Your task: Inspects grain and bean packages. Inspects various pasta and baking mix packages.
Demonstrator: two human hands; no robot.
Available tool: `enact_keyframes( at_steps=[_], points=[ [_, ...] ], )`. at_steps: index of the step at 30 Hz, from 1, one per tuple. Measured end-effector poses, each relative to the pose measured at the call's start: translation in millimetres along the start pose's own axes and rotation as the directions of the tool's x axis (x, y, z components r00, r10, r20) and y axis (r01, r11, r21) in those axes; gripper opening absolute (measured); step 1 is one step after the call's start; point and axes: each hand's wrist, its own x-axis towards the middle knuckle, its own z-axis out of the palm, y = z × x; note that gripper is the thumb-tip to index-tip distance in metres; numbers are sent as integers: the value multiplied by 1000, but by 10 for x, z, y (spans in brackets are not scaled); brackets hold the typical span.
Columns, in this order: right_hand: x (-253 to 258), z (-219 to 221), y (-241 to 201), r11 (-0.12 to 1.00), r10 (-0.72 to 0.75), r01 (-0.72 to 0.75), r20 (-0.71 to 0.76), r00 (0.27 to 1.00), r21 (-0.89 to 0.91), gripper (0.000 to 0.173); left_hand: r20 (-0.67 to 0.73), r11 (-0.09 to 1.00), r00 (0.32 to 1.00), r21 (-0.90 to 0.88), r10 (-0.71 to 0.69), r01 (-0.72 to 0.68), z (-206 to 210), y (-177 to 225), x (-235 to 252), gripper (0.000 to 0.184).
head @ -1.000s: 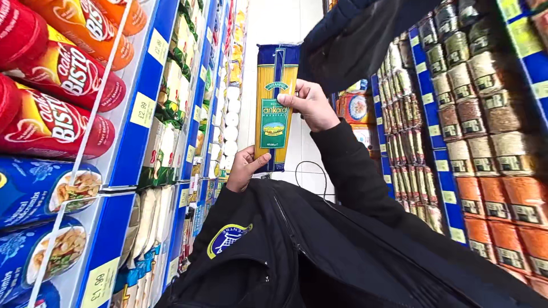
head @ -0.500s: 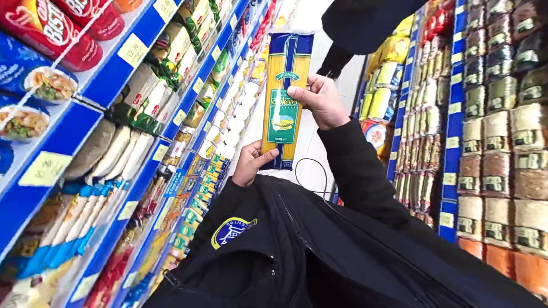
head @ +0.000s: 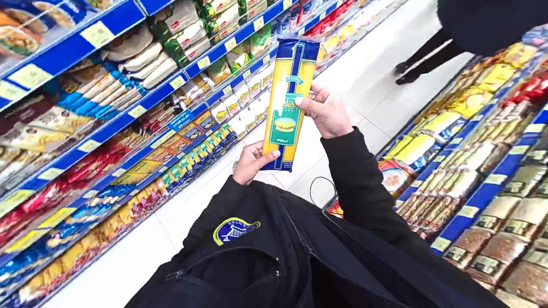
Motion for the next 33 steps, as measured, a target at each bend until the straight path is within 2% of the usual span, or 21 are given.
enact_keyframes(
  at_steps=[3, 7, 10, 15, 24, 29, 33],
  points=[
    [-105, 82, 66, 999, -33, 32, 39, 999, 17, 44, -31, 1000, 999, 3, 30, -30, 55, -19, -212, 32],
    [-29, 196, 61, 997, 4, -15, 142, 990, 80, 44, -79, 998, 995, 32, 61, -58, 62, -27, -430, 33],
    [-77, 361, 48, 1000, 22, -24, 189, 982, 7, 49, -148, 998, 987, 30, 59, -55, 46, -24, -575, 34],
    [98, 540, 216, 995, 46, -74, 358, 933, 65, 46, -273, 997, 959, 10, 73, -73, -5, -53, -795, 32],
    [182, 904, 559, 976, 171, -211, 430, 887, 46, 48, -389, 998, 919, -9, 55, -64, -172, -131, -1095, 42],
    [207, 1016, 984, 944, 292, -329, 469, 833, -4, 46, -380, 997, 925, -70, -15, -13, -352, -284, -1212, 63],
    [171, 1030, 1746, 847, 515, -511, 453, 727, -143, 39, -434, 975, 884, -199, -174, 94, -520, -642, -1332, 69]
  ],
)
